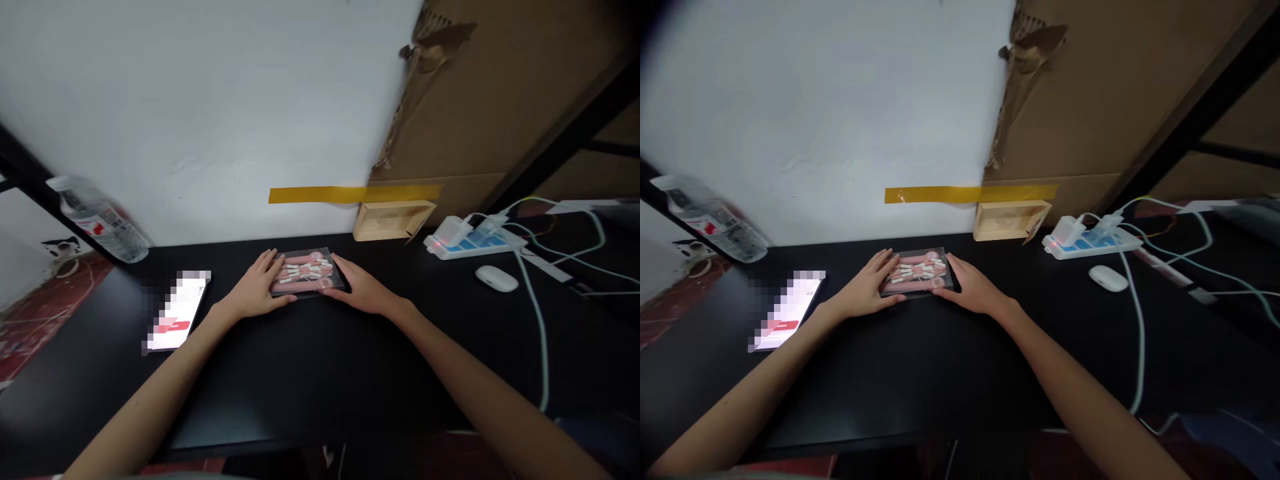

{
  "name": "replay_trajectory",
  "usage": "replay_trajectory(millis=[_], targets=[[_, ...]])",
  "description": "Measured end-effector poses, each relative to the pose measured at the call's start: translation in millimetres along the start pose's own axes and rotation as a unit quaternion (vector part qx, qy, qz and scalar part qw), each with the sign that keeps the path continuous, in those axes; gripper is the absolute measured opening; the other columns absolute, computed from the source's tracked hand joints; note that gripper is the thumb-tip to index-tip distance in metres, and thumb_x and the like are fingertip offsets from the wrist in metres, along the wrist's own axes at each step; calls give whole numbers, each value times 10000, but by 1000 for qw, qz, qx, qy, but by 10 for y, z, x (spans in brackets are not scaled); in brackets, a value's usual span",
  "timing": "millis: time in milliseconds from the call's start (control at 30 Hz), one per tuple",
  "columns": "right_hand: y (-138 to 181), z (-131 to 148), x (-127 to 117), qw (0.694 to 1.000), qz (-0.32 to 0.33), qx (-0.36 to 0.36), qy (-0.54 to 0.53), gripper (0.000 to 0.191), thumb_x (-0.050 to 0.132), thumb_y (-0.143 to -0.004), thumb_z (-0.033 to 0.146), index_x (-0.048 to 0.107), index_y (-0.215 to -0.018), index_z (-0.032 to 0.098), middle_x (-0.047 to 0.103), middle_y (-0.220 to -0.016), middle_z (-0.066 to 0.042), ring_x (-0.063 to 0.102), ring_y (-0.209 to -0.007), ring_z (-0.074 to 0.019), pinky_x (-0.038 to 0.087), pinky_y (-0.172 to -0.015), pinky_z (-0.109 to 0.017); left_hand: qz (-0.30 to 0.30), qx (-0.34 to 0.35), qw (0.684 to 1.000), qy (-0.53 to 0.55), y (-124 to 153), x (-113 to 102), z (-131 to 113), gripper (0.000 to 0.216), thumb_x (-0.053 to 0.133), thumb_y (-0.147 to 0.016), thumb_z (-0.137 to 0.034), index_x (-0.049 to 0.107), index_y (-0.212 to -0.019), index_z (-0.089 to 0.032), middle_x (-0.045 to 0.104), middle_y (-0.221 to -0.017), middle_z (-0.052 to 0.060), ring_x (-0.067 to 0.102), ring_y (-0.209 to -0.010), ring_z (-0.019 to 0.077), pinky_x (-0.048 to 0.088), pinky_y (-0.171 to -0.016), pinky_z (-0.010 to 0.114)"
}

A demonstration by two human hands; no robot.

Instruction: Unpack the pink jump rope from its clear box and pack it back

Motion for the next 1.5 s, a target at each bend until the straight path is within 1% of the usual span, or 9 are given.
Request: replay_trajectory(millis=[167,267,467,733,833,933,1167,1367,1500], targets=[[-4,-7,-4,1000,13,11,-7,936,589,-859,698,255,-1596,229,336,-1622,-146,344,-1477,-357,306,-1201,-590,0,-7,1000,16,24,-33,-53,931,586,-865,-707,343,-1547,-121,216,-1646,184,155,-1523,380,226,-1221,532],[9,-2,-9,1000,18,6,1,895,570,-873,698,291,-1584,230,360,-1611,-147,357,-1472,-351,317,-1196,-588,-21,-12,998,65,44,-86,-77,725,518,-947,-604,462,-1482,-117,278,-1626,172,210,-1517,349,243,-1216,532],[41,-9,-5,1000,12,-2,10,817,531,-907,679,330,-1568,241,412,-1583,-141,391,-1452,-353,347,-1182,-591,-208,-136,940,234,76,-249,87,255,615,-900,-407,757,-941,-199,766,-1074,85,680,-1144,287,512,-1022,461],[32,3,6,1000,14,-7,9,827,530,-911,671,279,-1590,272,394,-1598,-114,375,-1459,-365,338,-1180,-613,-246,-210,936,141,105,-304,177,295,553,-929,-402,782,-962,-220,785,-1008,53,736,-974,283,568,-866,407],[32,-1,10,1000,13,-5,10,823,538,-913,658,263,-1595,288,394,-1599,-96,377,-1458,-366,342,-1182,-608,-223,-206,934,188,77,-265,216,354,529,-951,-446,773,-1001,-194,776,-1053,77,729,-1003,269,561,-906,408],[36,-12,13,1000,9,-3,12,812,537,-915,652,277,-1592,287,402,-1595,-93,384,-1453,-371,346,-1182,-606,-137,-139,958,212,50,-211,205,467,458,-986,-486,712,-1197,-156,649,-1346,126,601,-1270,273,457,-1086,429],[45,-10,8,1000,12,-7,14,878,602,-871,652,298,-1586,241,378,-1603,-130,370,-1457,-384,343,-1178,-620,55,-49,993,92,157,-136,112,1180,700,-734,-735,183,-1607,-133,128,-1667,185,190,-1514,389,260,-1214,505],[3,104,-71,995,-33,-2,-91,644,572,-913,607,509,-1460,273,483,-1533,-114,461,-1405,-350,388,-1158,-587,32,-68,993,87,173,-136,91,1122,685,-746,-725,256,-1583,-113,265,-1613,227,279,-1486,393,299,-1197,509],[-22,109,-142,975,-66,-5,-212,746,656,-869,560,413,-1515,278,539,-1480,-125,576,-1304,-326,476,-1094,-553,-18,-87,988,126,157,-178,108,974,658,-775,-699,420,-1504,-99,395,-1540,221,404,-1419,394,348,-1168,513]])
Point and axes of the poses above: each hand's wrist, its own y-axis away from the middle knuckle, its own x-axis out of the palm, z = x × y, the point moved 3 cm from there along -y, towards the middle knuckle
